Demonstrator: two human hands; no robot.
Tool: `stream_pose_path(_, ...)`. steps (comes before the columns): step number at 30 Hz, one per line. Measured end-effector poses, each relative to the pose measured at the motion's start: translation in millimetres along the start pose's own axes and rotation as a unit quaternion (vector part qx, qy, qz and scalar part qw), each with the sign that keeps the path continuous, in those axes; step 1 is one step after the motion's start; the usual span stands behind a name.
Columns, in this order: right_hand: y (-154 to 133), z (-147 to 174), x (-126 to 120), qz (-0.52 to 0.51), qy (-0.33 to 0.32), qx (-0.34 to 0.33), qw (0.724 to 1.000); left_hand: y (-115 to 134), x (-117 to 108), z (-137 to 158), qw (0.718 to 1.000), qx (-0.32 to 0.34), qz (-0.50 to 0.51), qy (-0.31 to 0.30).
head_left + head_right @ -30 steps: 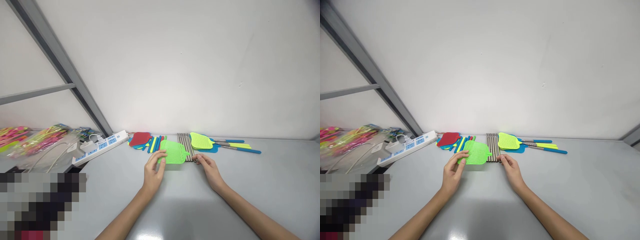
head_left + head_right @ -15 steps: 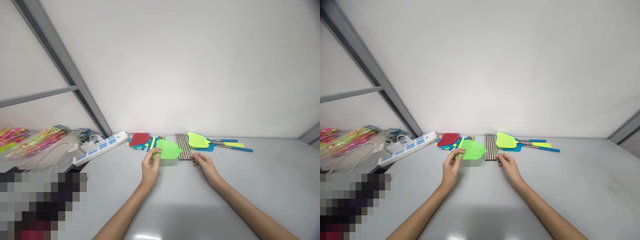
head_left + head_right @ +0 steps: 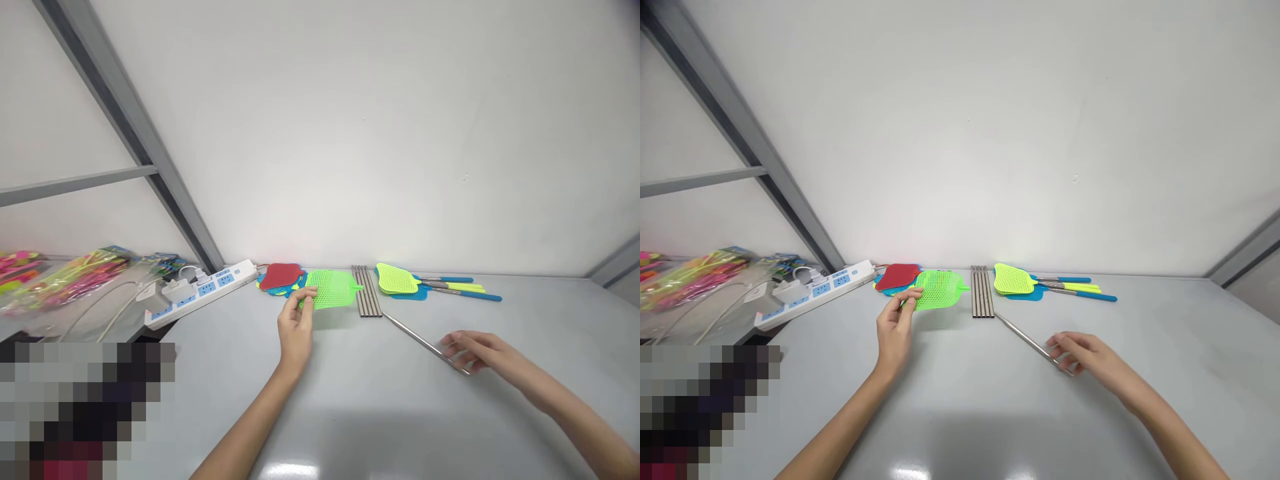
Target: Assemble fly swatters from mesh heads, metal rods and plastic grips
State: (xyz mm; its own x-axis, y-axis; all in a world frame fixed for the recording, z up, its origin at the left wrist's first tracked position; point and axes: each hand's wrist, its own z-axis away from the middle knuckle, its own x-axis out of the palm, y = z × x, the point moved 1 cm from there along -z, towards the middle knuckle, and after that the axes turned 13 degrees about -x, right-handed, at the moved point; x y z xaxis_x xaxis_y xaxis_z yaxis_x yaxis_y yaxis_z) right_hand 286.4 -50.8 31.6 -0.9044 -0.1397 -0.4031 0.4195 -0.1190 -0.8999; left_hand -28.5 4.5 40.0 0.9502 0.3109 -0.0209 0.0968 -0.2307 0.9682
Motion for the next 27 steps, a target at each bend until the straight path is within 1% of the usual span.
stream_pose_path(1,8,1,-12,0.053,0.032,0.006,0.998,0,1,1,1.000,-0.002,0.003,-0.005)
stream_pose_path(2,16,2,-21,0.116,0.072,0.009,0.991,0,1,2,1.000,-0.005,0.005,-0.008)
stream_pose_path(3,24,3,-26,0.173,0.092,-0.005,0.981,0,2,3,1.000,-0.007,0.006,-0.012)
stream_pose_path(4,31,4,-28,0.212,0.091,-0.032,0.973,0,3,4,1.000,-0.009,0.006,-0.014)
stream_pose_path(6,45,10,-20,0.252,0.050,-0.113,0.960,0,3,6,1.000,-0.012,0.006,-0.016)
stream_pose_path(7,52,14,-13,0.274,0.037,-0.138,0.951,0,3,6,1.000,-0.013,0.007,-0.015)
stream_pose_path(8,57,19,-5,0.303,0.053,-0.149,0.940,0,3,7,1.000,-0.016,0.008,-0.014)
stream_pose_path(9,62,24,3,0.333,0.091,-0.155,0.926,0,3,7,1.000,-0.018,0.010,-0.013)
stream_pose_path(10,66,28,10,0.353,0.101,-0.167,0.915,0,3,7,1.000,-0.021,0.011,-0.013)
stream_pose_path(12,71,33,18,0.356,0.102,-0.187,0.910,1,3,7,0.999,-0.025,0.015,-0.015)
stream_pose_path(13,73,34,18,0.338,0.111,-0.193,0.915,1,4,7,0.999,-0.026,0.017,-0.018)
stream_pose_path(15,75,35,12,0.281,0.147,-0.184,0.930,2,4,8,0.999,-0.027,0.022,-0.020)
stream_pose_path(16,76,36,6,0.251,0.172,-0.170,0.937,2,4,8,0.999,-0.027,0.025,-0.019)
stream_pose_path(18,77,38,-7,0.215,0.212,-0.158,0.940,3,4,8,0.999,-0.026,0.030,-0.015)
stream_pose_path(19,79,40,-14,0.216,0.208,-0.168,0.939,3,4,8,0.999,-0.026,0.031,-0.013)
stream_pose_path(20,82,42,-20,0.226,0.190,-0.184,0.938,3,4,8,0.999,-0.027,0.033,-0.012)
stream_pose_path(22,91,48,-31,0.287,0.143,-0.200,0.926,3,4,8,0.999,-0.027,0.035,-0.011)
stream_pose_path(24,104,54,-42,0.341,0.129,-0.174,0.915,4,4,8,0.999,-0.029,0.037,-0.012)
stream_pose_path(26,115,59,-50,0.352,0.121,-0.159,0.914,4,3,8,0.999,-0.031,0.039,-0.013)
stream_pose_path(27,120,60,-53,0.355,0.128,-0.160,0.912,4,3,8,0.999,-0.032,0.038,-0.013)
